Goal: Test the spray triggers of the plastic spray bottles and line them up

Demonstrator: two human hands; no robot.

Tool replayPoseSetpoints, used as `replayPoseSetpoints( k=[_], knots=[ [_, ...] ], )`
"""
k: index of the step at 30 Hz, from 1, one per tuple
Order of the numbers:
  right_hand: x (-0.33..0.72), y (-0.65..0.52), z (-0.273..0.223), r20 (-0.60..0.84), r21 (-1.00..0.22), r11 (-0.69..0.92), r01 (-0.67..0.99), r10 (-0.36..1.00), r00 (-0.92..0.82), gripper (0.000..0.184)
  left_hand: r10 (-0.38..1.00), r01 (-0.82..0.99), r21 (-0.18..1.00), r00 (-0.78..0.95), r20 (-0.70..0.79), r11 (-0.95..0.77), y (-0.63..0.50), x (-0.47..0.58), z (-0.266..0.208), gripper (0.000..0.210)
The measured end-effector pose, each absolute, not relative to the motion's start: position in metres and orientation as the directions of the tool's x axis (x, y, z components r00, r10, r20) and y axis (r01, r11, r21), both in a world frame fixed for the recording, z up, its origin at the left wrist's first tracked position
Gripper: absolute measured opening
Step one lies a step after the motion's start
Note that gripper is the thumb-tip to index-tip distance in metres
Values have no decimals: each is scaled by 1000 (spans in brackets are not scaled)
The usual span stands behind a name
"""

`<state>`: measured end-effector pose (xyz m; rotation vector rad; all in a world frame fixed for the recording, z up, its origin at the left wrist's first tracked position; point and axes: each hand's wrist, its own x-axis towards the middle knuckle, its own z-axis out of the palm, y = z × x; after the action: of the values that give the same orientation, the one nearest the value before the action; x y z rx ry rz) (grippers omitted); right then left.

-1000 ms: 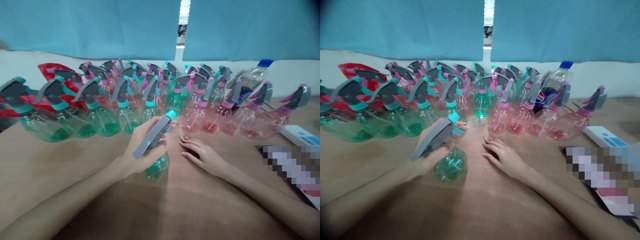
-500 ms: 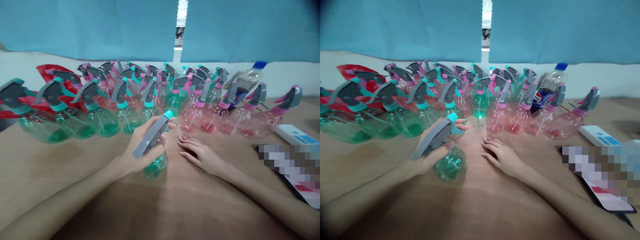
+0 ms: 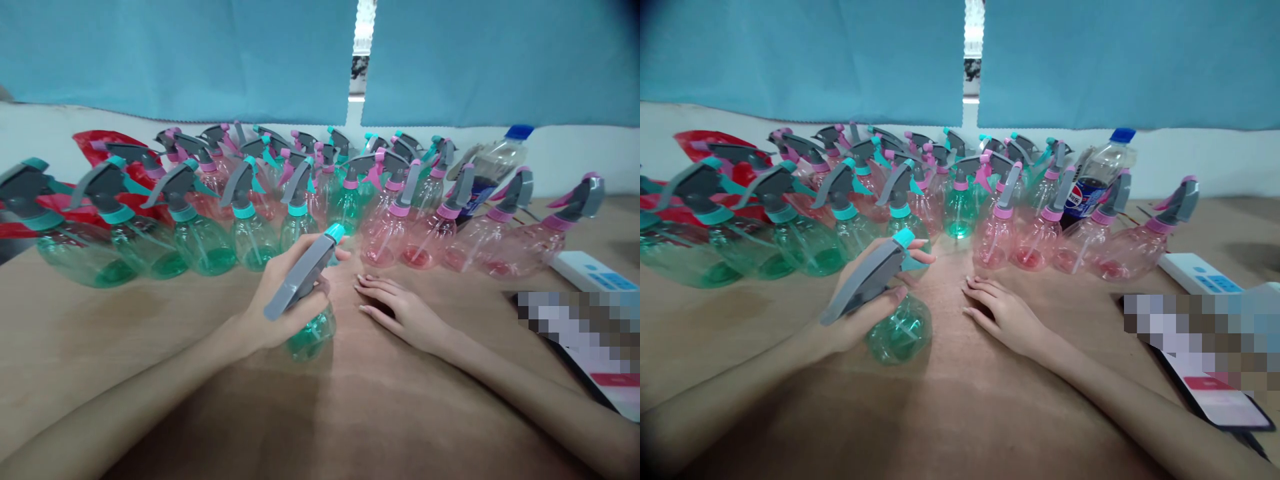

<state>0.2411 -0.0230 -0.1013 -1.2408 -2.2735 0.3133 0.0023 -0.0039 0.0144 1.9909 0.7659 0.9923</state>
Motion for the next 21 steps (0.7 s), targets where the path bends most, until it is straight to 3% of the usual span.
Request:
replayPoseSetpoints(
  k=[12,21],
  knots=[
    [242,-23,-103,338,-441,550,709,834,-437,38,792,190,843,493,361,-502,-6,5,21,29],
    [242,-23,-104,343,-441,553,706,832,-437,38,787,180,854,514,341,-488,-5,3,18,39]
  ],
)
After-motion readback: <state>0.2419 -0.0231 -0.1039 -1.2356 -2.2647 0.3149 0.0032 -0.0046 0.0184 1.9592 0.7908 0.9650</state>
